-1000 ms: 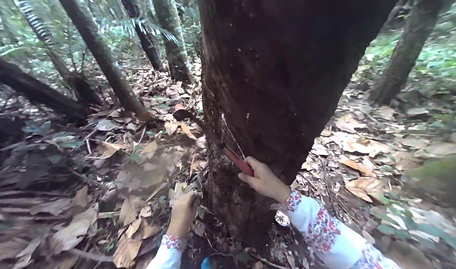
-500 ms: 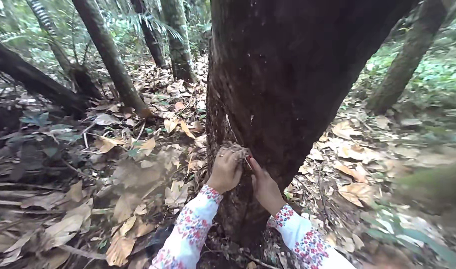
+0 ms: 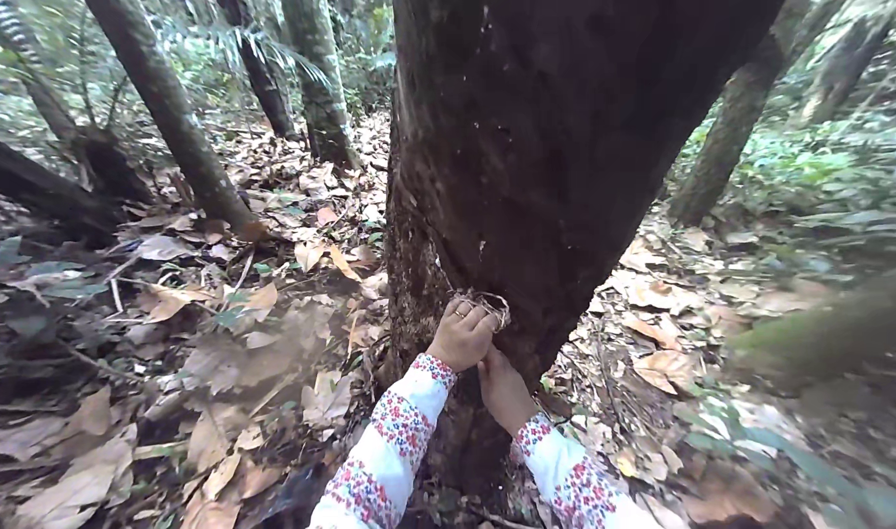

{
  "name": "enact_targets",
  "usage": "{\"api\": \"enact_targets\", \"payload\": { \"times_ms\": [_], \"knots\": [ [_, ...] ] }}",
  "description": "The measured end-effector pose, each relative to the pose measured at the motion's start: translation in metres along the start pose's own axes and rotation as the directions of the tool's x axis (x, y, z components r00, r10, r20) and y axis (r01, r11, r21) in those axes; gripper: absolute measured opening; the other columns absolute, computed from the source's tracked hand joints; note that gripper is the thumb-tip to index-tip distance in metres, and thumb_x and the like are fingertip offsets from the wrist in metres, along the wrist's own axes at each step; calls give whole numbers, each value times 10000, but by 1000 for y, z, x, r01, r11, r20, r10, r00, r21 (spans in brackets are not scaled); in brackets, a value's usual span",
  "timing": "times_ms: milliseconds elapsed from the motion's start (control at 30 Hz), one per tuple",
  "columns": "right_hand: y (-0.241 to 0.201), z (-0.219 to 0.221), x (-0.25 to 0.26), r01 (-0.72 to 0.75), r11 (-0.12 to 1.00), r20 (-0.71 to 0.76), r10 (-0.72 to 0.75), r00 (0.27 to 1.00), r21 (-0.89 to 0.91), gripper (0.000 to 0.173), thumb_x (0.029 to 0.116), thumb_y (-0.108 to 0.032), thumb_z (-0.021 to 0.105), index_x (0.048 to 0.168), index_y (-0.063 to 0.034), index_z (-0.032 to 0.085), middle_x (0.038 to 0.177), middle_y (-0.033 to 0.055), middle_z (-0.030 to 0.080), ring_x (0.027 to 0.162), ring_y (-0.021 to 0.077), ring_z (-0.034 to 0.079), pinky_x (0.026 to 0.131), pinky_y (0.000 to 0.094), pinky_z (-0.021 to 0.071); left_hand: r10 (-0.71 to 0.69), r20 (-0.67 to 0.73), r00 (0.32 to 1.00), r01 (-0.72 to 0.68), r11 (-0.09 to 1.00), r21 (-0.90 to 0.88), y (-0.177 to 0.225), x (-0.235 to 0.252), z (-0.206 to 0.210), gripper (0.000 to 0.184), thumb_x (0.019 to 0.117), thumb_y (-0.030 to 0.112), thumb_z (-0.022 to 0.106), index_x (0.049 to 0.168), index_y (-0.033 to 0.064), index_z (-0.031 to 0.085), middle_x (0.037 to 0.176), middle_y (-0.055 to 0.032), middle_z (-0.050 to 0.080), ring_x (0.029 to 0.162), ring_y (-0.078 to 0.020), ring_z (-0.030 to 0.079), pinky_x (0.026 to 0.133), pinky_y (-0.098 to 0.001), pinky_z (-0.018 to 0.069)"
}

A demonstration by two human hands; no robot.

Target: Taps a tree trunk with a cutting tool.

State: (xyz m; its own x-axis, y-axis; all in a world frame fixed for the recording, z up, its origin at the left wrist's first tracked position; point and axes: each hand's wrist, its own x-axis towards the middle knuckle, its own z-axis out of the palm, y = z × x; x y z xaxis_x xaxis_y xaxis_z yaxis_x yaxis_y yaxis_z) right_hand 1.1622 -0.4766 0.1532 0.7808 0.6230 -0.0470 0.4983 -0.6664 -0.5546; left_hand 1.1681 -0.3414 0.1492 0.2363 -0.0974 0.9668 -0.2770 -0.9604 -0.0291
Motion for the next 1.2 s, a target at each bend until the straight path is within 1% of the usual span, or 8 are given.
{"api": "enact_targets", "payload": {
  "times_ms": [167, 333, 467, 600, 767, 867, 1033, 1200],
  "knots": [
    [-4, -11, -21, -17, 998, 28, 19, 999, -68, 482, 1075, -107, 453, 1553, -52, 424, 1428, 289, 552, 1174, 461, 647, 975, 565, 526, -90, 39, 995, 90, 996, 4, 22, 0, -16, 138, 914, 79, 577, 852, 75, 700, 774, -100, 704, 756, -253, 674, 883, -388, 530],
    [7, -10, -17, -25, 999, 32, 26, 999, -30, 476, 1085, -137, 450, 1546, -28, 417, 1454, 285, 538, 1213, 457, 632, 1019, 570, 501, -60, 139, 988, 67, 997, -45, 21, 7, -15, 117, 883, 41, 618, 873, 67, 732, 830, -111, 741, 798, -279, 715, 877, -430, 557],
    [51, 4, -57, -148, 989, 81, 149, 985, -28, 457, 1071, -150, 488, 1517, -51, 468, 1352, 294, 606, 1161, 475, 647, 1000, 617, 498, -9, 477, 879, 148, 956, -254, 62, -20, -27, 146, 904, 15, 664, 1008, 19, 765, 984, -167, 769, 966, -368, 741, 967, -557, 544],
    [74, 14, -73, -21, 999, -68, 25, 997, 47, 472, 1018, -57, 542, 1485, 3, 502, 1277, 290, 660, 1116, 475, 675, 974, 633, 512, -11, 258, 966, 98, 941, -324, 72, -28, -26, 92, 897, 41, 634, 895, 44, 726, 847, -123, 742, 830, -289, 731, 898, -460, 574],
    [78, 12, -60, 232, 971, -378, -195, 905, 55, 475, 949, -26, 568, 1412, 78, 554, 1174, 316, 691, 961, 497, 719, 828, 636, 567, -356, -42, 933, 345, 923, -171, 16, -4, -50, 206, 992, 193, 567, 973, 23, 682, 906, -156, 724, 945, -257, 700, 932, -424, 552],
    [101, 23, -56, 393, 919, -492, -330, 805, 26, 476, 936, -106, 530, 1356, 112, 578, 1118, 288, 720, 852, 424, 749, 729, 554, 603, -547, 57, 835, 548, 836, -8, -30, -7, -50, 359, 847, 81, 669, 1117, -156, 657, 1059, -326, 689, 1027, -455, 676, 951, -575, 526],
    [123, 8, -49, 468, 879, -445, -384, 809, 93, 510, 938, -126, 520, 1380, 127, 550, 1188, 289, 703, 969, 380, 745, 849, 479, 594, -669, 193, 718, 655, 743, 139, -40, -2, -14, 566, 802, 120, 765, 1253, -174, 589, 1276, -404, 588, 1220, -568, 570, 1040, -682, 433],
    [160, -13, -47, 544, 837, -451, -465, 762, 56, 496, 928, -143, 526, 1341, 126, 575, 1049, 273, 733, 815, 303, 745, 758, 384, 600, -584, -171, 793, 607, 779, 157, -37, -19, 32, 214, 886, 25, 688, 1028, -130, 724, 1192, -333, 685, 1115, -499, 671, 990, -585, 520]
  ]
}}
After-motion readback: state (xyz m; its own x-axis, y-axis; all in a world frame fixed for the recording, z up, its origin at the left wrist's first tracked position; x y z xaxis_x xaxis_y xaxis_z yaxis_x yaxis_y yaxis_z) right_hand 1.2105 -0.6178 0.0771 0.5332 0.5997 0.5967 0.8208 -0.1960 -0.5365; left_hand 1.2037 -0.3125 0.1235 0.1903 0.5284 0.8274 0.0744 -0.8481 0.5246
